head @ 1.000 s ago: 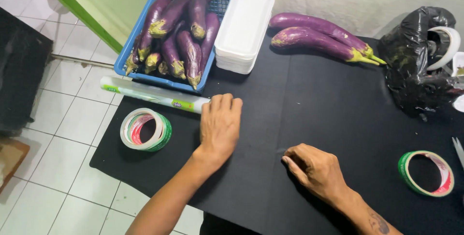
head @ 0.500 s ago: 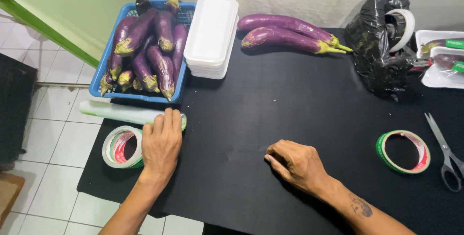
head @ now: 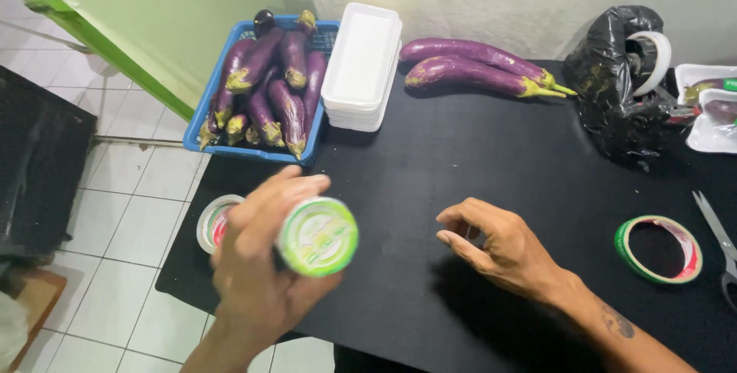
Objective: The person prepares plastic wrap by cutting it from a roll and smoothing it out on a work surface near eggplants and containers.
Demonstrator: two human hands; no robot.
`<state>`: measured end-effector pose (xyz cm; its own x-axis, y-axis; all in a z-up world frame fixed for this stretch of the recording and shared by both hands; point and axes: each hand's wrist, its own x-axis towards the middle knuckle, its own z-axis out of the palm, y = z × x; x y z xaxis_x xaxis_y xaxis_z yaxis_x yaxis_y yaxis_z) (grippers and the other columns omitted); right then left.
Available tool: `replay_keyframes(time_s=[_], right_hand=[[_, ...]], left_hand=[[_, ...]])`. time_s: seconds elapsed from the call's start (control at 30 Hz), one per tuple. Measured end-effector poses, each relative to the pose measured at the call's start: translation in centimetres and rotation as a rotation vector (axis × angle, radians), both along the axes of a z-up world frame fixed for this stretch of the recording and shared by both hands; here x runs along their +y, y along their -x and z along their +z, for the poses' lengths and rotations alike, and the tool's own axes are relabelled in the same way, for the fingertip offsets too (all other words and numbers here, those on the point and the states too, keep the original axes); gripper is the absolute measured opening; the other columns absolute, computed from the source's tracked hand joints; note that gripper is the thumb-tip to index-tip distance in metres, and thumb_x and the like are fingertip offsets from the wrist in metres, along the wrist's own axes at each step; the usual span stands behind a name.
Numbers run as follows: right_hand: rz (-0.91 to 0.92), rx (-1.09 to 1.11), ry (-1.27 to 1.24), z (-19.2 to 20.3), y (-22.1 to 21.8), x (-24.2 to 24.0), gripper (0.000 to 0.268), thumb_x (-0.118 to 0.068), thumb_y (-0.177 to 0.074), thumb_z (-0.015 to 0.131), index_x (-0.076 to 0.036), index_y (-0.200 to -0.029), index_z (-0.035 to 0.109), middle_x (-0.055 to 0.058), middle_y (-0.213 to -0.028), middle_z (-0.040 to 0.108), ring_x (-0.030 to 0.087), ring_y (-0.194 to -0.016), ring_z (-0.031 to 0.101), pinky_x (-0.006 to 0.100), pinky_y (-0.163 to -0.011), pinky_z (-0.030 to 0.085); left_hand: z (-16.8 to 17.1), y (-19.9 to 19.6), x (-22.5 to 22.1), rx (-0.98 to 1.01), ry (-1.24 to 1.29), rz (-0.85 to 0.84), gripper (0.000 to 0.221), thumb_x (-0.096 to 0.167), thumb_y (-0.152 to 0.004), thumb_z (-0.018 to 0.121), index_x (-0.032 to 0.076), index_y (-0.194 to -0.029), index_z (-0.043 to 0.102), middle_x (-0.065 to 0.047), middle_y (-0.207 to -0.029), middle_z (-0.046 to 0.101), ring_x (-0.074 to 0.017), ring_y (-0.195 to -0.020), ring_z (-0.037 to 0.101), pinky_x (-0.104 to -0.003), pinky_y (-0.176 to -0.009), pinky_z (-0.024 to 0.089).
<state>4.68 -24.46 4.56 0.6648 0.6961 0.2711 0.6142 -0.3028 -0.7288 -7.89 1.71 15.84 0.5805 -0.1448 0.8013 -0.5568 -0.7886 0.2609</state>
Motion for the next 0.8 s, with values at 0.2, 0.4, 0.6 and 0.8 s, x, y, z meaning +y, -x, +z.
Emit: replay_keyframes(time_s=[0.2,0.4,0.6,0.8], right_hand=[[-0.106,0.013,-0.032,9.8,-0.6,-0.9,0.049,-0.028,-0.085,0.072,-0.012,-0.129,0.06,0.003,-0.11,0.072,0.018,-0.093,0.068,0.033,-0.085,0.053],[-0.179,-0.251,0.227,5.5,-4.5,-3.9,0.022,-0.033,-0.089,0.066,-0.014,-0.09,0.057,0.006,-0.08,0.063,0.026,-0.067,0.061,0.044,-0.056,0.044],[-0.139,-0.271,0.238,3.8,-5.6,-4.9,0.033,-0.046,-0.081,0.067,-0.018,-0.078,0.049,0.0,-0.07,0.058,0.021,-0.057,0.056,0.041,-0.052,0.039],[-0.439,-0.445,-0.033,7.5,-2.5,0.0,0.035,-0.026,-0.071,0.082,-0.014,-0.094,0.059,-0.003,-0.083,0.069,0.016,-0.072,0.068,0.034,-0.057,0.049]], left_hand=[[1.8,-9.2,-8.6,0.322,0.582,-0.652,0.056,0.028,-0.103,0.067,0.006,-0.148,0.04,-0.01,-0.138,0.056,-0.0167,-0.103,0.06,-0.031,-0.091,0.052],[1.2,-12.4,-12.1,0.449,0.667,-0.682,0.05,0.026,-0.096,0.072,0.011,-0.139,0.052,0.0,-0.104,0.062,-0.0106,-0.086,0.057,-0.025,-0.079,0.049],[0.4,-13.1,-12.0,0.415,0.626,-0.689,0.057,0.022,-0.081,0.085,0.012,-0.13,0.059,-0.001,-0.114,0.066,-0.0106,-0.085,0.058,-0.026,-0.077,0.049],[2.6,-13.6,-11.0,0.314,0.694,-0.34,0.061,0.058,-0.1,0.048,0.007,-0.129,0.062,-0.012,-0.132,0.059,-0.0209,-0.121,0.054,-0.036,-0.104,0.049]])
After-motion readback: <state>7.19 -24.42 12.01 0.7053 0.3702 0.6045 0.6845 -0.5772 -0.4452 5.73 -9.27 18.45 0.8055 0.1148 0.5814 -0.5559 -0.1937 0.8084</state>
